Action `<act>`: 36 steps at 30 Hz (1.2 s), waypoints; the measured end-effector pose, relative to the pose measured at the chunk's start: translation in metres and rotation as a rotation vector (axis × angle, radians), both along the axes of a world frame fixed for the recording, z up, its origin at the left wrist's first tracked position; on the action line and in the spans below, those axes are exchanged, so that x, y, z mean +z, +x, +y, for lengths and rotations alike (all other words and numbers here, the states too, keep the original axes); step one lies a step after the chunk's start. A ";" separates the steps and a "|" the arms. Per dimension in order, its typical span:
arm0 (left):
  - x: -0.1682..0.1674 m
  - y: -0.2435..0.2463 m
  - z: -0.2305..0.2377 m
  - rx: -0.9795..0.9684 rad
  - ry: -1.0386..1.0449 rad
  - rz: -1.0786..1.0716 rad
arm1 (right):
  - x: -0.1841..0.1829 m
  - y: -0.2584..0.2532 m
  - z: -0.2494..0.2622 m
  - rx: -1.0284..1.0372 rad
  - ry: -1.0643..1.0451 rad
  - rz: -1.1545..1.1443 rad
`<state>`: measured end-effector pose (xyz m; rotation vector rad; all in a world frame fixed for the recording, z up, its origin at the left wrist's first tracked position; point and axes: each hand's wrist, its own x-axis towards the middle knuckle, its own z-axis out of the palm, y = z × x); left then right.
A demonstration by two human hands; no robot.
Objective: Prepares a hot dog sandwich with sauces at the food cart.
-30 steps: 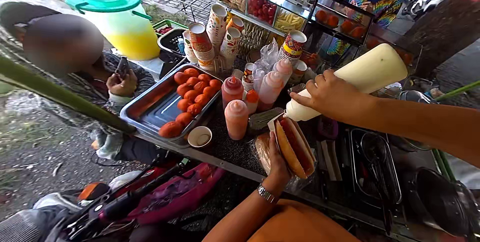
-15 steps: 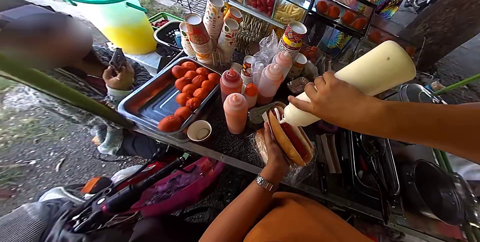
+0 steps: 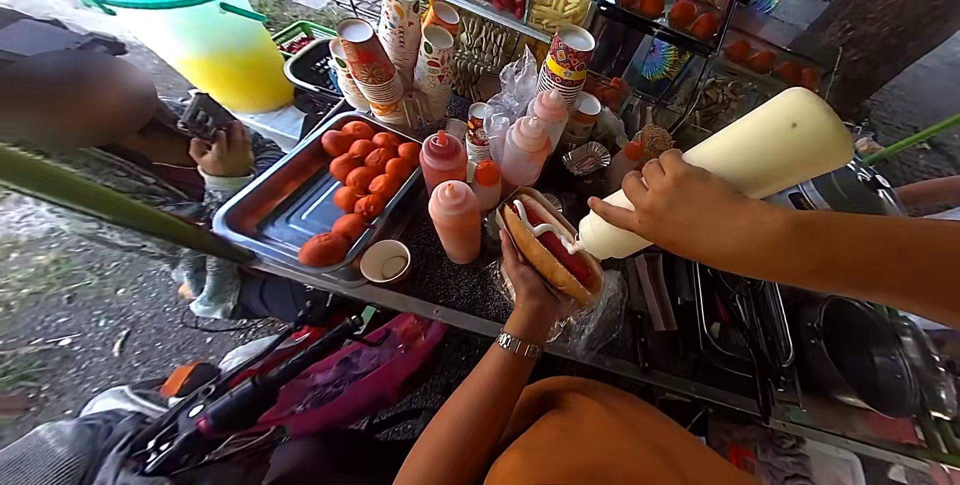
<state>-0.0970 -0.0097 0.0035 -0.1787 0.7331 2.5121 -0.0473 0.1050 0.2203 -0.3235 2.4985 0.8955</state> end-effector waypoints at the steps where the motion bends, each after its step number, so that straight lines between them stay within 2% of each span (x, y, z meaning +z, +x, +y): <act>1: -0.001 -0.001 0.001 0.011 0.001 -0.004 | 0.000 0.003 0.000 -0.003 -0.002 -0.004; 11: 0.001 -0.009 0.005 0.056 0.046 0.001 | -0.006 0.029 0.021 -0.036 -0.034 -0.019; 14: 0.005 -0.010 0.004 0.036 0.062 0.006 | -0.006 0.031 0.036 -0.150 -0.164 -0.071; 17: 0.011 -0.008 0.001 0.015 0.100 -0.017 | -0.011 0.032 0.077 -0.262 -0.491 -0.067; 20: 0.014 -0.008 -0.006 0.016 0.121 -0.045 | -0.032 0.030 0.128 -0.425 -1.000 -0.156; 23: 0.006 -0.007 -0.017 -0.002 0.053 -0.081 | -0.042 0.028 0.136 -0.604 -1.448 -0.124; 26: -0.004 0.004 -0.028 -0.075 -0.016 -0.122 | -0.035 0.006 0.114 -0.433 -1.895 0.038; 29: -0.016 0.016 -0.036 -0.177 -0.015 -0.190 | -0.019 -0.042 0.059 -0.119 -2.146 0.318; 31: -0.020 0.021 -0.038 -0.200 -0.033 -0.227 | -0.006 -0.082 0.011 -0.090 -2.289 0.499; 33: -0.022 0.024 -0.042 -0.215 -0.039 -0.241 | 0.001 -0.121 -0.031 -0.078 -2.325 0.603; 36: -0.024 0.024 -0.050 -0.233 -0.031 -0.228 | -0.011 -0.171 -0.071 -0.013 -2.249 0.569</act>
